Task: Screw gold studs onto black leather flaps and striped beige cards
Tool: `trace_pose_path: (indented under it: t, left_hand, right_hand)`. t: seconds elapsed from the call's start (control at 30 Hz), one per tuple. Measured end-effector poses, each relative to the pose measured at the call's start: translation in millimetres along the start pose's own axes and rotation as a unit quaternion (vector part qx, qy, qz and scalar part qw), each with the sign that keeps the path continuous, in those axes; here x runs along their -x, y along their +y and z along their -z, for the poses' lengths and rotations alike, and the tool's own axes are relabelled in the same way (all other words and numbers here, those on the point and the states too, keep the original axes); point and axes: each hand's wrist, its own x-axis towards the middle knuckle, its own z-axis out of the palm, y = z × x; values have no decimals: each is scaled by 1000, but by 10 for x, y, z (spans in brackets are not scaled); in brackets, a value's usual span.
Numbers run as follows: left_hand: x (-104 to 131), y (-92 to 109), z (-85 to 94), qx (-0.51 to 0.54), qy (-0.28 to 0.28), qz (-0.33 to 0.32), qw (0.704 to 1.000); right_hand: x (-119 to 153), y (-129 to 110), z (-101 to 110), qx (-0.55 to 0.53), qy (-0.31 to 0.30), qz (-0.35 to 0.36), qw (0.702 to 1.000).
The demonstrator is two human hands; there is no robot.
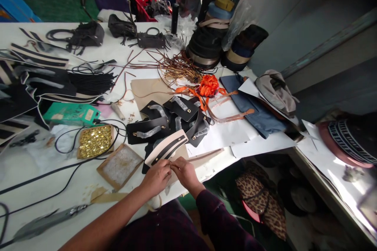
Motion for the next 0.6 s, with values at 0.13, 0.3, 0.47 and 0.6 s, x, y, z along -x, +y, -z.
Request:
trace_pose_path:
  t: [0.13,0.3,0.47,0.6]
  left_hand:
    - [46,-6,-40,-9,-6,2,1000]
    - [117,50,-39,-6,-5,3,1000]
    - [179,88,-22,8,-4,1,1000]
    - [205,109,-41,9,-4,2,1000]
  right_hand:
    - [110,-90,-17,47,11,4,999]
    - [195,-216,53,43,12,6,999]
    - [271,-297,90,22,1,10,1000]
    - [351,-317,89,40,0,15,999]
